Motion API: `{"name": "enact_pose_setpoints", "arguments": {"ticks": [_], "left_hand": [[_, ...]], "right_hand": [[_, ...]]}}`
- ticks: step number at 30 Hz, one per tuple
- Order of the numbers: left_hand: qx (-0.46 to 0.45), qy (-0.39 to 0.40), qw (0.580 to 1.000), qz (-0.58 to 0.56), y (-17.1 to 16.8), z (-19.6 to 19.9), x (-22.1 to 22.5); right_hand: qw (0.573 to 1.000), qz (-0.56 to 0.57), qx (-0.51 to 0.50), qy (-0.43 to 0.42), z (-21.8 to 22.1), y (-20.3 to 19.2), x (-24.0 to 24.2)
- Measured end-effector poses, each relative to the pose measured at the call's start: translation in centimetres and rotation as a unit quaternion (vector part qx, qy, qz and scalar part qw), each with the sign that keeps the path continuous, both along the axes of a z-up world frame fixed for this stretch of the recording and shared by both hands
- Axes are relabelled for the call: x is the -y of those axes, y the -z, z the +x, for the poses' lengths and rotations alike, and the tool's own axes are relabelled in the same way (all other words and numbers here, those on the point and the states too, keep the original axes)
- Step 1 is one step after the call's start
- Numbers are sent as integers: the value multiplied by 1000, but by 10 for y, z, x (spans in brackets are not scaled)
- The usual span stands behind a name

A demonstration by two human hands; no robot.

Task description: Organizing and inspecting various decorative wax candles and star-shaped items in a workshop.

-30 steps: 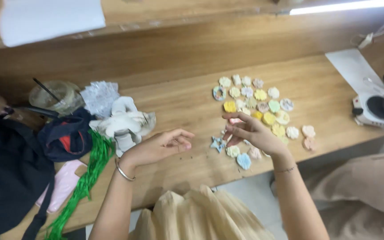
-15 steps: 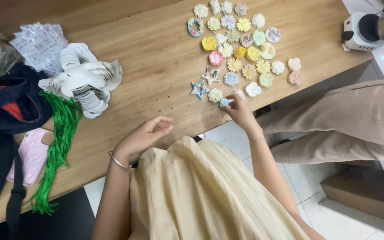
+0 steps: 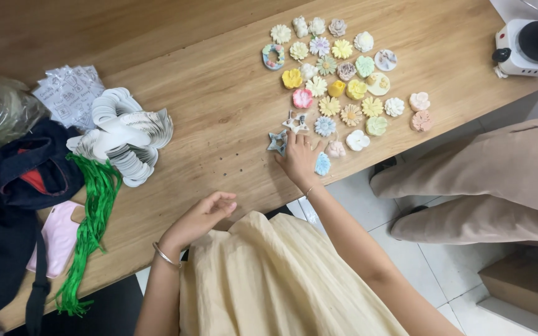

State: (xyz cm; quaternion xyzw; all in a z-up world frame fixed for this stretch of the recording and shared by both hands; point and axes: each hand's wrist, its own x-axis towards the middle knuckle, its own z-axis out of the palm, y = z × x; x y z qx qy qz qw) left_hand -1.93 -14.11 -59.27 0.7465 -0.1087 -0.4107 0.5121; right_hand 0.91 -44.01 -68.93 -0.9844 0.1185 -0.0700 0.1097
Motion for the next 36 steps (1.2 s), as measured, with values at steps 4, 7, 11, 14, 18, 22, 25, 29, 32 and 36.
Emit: {"name": "enact_pose_setpoints", "arguments": {"ticks": [4,7,11,14,18,22,25,29,32,36], "left_hand": [[-21,0,999,24,5,-4,4],[-25,1,1000,17,1,-3,9],[-39,8,999,13,-4,-3,13],[-36,18,999,-5,-4,2,8],[-16,12,1000,-18,-2,9,-8],[-5,-3,999,-36,2,13,-26],[-15,-7,998,-60,6,8,-41],[-35,-16,997,-70,9,15,-54],[-56,-41,996,-61,11,21,-53],[-67,-71,993,-63,20,30,-33]], "right_hand": [[1000,-5,1,22,0,11,-2],[999,-6,6,49,-2,13,-1],[998,7,15,62,-3,19,5],[998,-12,23,57,-3,20,5],[997,-38,26,58,-4,17,-1],[997,-41,38,54,-3,20,-4],[997,-47,41,55,-4,23,-8],[997,-43,39,56,3,22,-13],[998,-29,35,50,4,24,-11],[999,-15,14,40,7,11,-12]]}}
